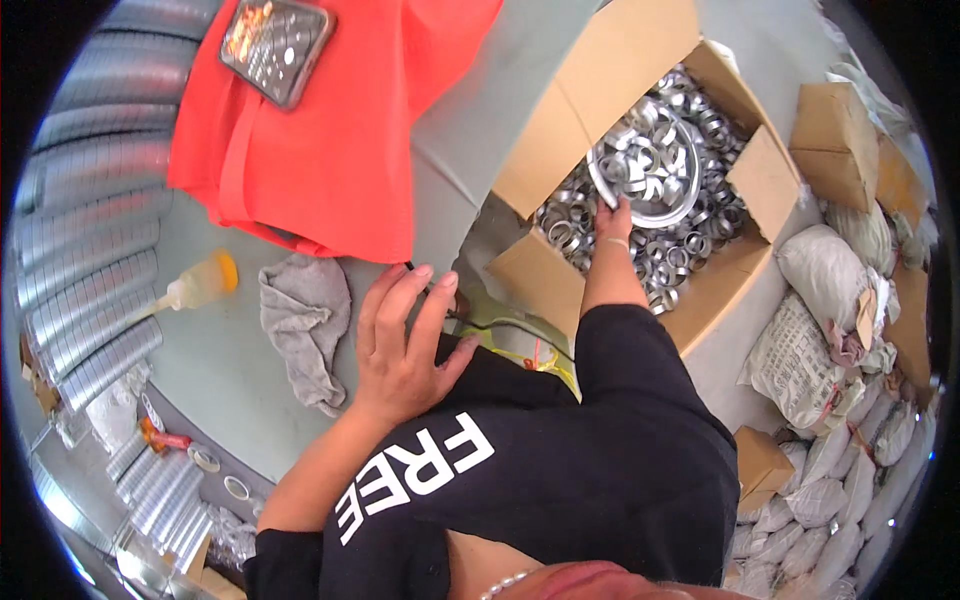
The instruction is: The person applies glue from a squeeze bottle to the edges of small metal rings and places them into a metal bowl. The person repeats this process for multiple rings, handling them one at a time.
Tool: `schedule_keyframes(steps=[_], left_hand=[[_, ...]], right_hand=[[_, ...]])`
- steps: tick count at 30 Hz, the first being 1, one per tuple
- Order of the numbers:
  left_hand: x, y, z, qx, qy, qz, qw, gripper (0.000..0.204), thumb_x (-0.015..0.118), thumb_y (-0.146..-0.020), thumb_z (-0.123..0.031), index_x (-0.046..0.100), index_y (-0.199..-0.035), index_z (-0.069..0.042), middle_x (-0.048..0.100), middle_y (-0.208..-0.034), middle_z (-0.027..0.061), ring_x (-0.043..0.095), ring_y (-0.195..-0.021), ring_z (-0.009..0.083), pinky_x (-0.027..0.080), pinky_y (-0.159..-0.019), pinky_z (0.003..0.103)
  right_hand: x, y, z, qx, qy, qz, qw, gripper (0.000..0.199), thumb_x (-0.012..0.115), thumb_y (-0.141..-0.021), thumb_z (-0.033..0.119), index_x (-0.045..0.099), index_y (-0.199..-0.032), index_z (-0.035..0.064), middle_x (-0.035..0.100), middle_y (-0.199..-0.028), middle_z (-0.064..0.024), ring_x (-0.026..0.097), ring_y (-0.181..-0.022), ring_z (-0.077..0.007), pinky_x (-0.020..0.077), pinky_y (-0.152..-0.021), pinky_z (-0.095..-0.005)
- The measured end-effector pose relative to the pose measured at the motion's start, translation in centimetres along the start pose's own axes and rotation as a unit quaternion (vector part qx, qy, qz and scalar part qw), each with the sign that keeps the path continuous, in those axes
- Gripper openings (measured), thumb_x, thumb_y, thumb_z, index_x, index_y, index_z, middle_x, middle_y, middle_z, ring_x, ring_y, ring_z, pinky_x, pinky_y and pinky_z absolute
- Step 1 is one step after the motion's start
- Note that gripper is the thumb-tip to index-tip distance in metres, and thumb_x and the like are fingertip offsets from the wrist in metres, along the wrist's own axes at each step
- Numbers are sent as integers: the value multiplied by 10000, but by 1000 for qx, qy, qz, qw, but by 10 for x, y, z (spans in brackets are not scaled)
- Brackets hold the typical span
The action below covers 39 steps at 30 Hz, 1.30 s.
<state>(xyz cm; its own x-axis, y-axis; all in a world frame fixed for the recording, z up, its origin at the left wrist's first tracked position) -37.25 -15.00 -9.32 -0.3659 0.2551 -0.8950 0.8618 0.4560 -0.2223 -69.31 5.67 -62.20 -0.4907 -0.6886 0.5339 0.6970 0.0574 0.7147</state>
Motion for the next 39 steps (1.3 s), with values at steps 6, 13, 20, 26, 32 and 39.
schedule_keyframes(steps=[6,13,20,26,32,39], left_hand=[[-7,4,-6,13,7,-36,999,719,788,-610,-122,513,-1269,-44,439,-1274,155,448,-1176,390,389,-993,469],[-26,11,-19,43,-28,-95,994,653,615,-625,-34,509,-1269,-18,461,-1259,166,443,-1201,381,382,-1017,475],[-48,27,-24,80,-9,-188,979,603,576,-654,-21,517,-1254,-14,472,-1247,171,450,-1191,373,383,-1019,465],[-87,54,-7,27,92,-278,956,530,588,-748,-73,489,-1263,4,472,-1245,188,445,-1177,369,364,-1020,448],[-154,129,30,-92,351,-368,856,558,606,-892,-262,399,-1341,-4,413,-1352,168,399,-1253,315,308,-1050,417],[-232,254,62,-196,390,-463,772,790,498,-893,-516,249,-1463,-29,308,-1489,145,299,-1381,261,253,-1103,435]], right_hand=[[-16,53,29,18,24,-5,1000,246,530,-921,89,505,-1142,-17,604,-1147,-177,620,-1027,-327,541,-888,-472],[-20,116,84,20,68,33,997,222,560,-896,74,541,-1107,10,628,-1107,-135,635,-979,-300,570,-827,-436],[63,189,181,-36,207,124,970,244,642,-841,105,576,-1071,56,657,-998,-72,652,-895,-241,566,-689,-410],[180,317,241,-97,296,257,915,364,642,-827,82,529,-1169,29,642,-1078,-83,656,-898,-250,555,-740,-387],[247,480,193,-35,398,395,827,408,548,-869,75,466,-1254,-34,608,-1143,-146,634,-996,-271,527,-883,-411],[231,602,23,148,521,520,660,399,614,-833,63,514,-1202,-50,628,-1078,-117,629,-953,-209,510,-875,-349]])
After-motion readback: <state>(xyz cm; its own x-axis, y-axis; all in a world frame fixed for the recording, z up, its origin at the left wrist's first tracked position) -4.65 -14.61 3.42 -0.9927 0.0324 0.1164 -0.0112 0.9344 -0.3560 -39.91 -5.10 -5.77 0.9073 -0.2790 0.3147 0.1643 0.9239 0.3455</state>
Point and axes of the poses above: each hand's wrist, its own y-axis away from the middle knuckle, its own x-axis out of the palm, z = x × y, the point moved 10 cm from there along -y, towards the middle knuckle
